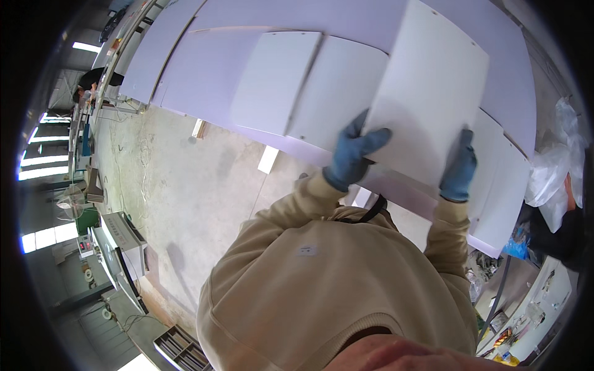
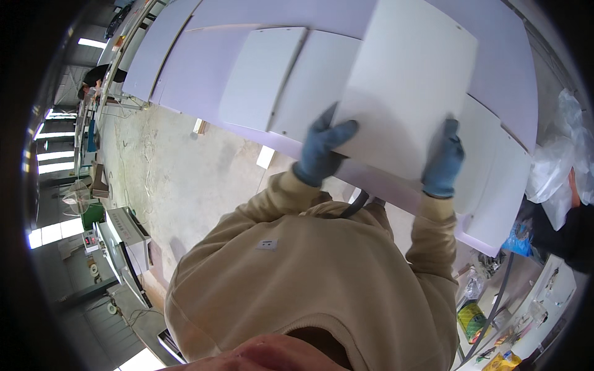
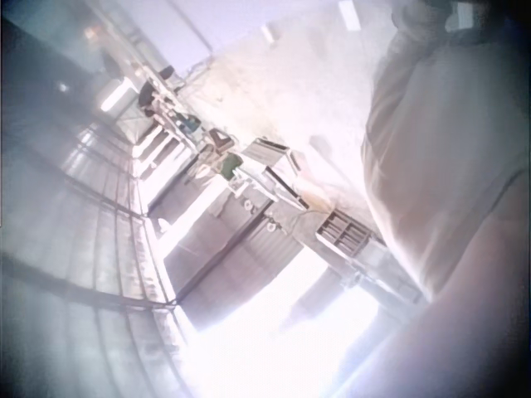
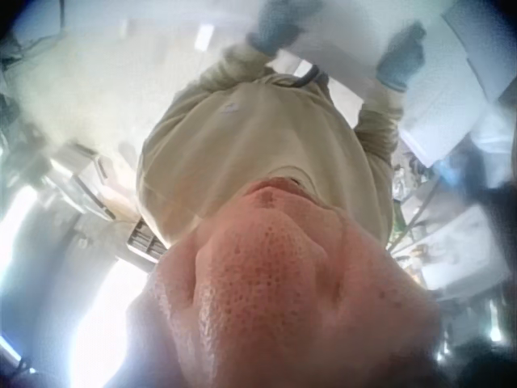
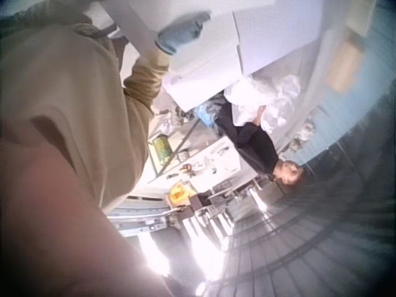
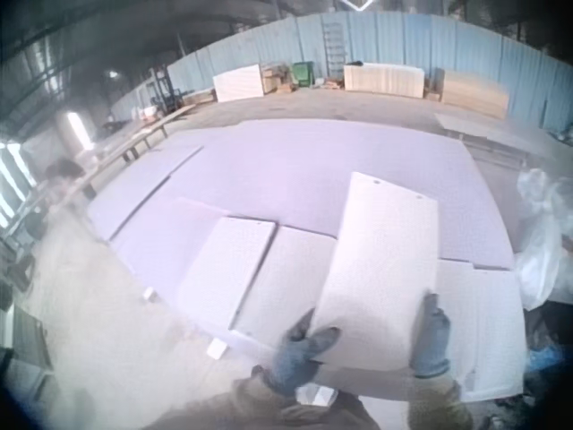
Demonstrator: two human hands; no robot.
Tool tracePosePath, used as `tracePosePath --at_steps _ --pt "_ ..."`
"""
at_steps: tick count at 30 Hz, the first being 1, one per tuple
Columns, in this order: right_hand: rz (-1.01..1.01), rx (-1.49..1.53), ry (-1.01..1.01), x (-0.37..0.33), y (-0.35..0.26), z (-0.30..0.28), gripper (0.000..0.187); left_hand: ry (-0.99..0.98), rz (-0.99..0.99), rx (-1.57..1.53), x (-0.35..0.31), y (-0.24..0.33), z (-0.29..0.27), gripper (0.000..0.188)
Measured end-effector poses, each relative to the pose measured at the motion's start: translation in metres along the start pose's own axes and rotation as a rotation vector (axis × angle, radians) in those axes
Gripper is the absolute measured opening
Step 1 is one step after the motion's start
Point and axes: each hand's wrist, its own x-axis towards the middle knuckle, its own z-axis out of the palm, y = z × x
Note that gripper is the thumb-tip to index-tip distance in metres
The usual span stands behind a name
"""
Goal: The person wipes a white panel with a cloth, then stacks it with other panels. The person then covers the stacked panels with a large plastic sheet, smoothing and tucking the edges.
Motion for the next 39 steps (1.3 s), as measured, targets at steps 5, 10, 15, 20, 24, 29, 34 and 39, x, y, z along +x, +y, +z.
tracePosePath --at_steps 5,10,15,20,24,29,34,39 --pt "0.241 0.898 -0.394 -0.041 -0.124 0.184 0.067 0.162 0.425 0.604 -0.045 0.160 -0.185 0.061" --pt "-0.789 -0.327 -0.384 -0.074 -0.213 0.323 0.075 0.269 0.470 0.082 -0.117 0.328 -0.398 0.064" --pt "-0.796 -0.540 -0.558 -0.101 -0.242 0.391 0.084 0.356 0.552 0.120 -0.160 0.471 -0.556 0.049" --pt "-0.712 -0.602 -0.585 -0.104 -0.242 0.404 0.083 0.617 0.479 0.092 -0.151 0.547 -0.645 0.032" --pt "-0.683 -0.557 -0.576 -0.101 -0.245 0.408 0.081 0.695 0.434 0.207 -0.110 0.588 -0.694 0.035" --pt "-0.663 -0.526 -0.587 -0.101 -0.250 0.409 0.082 0.620 0.297 0.205 -0.074 0.615 -0.731 0.045" --pt "-0.642 -0.579 -0.629 -0.098 -0.258 0.410 0.082 0.594 0.267 0.211 -0.023 0.636 -0.754 0.045" --pt "-0.641 -0.605 -0.584 -0.101 -0.265 0.421 0.081 0.603 0.206 0.237 0.030 0.644 -0.783 0.039"
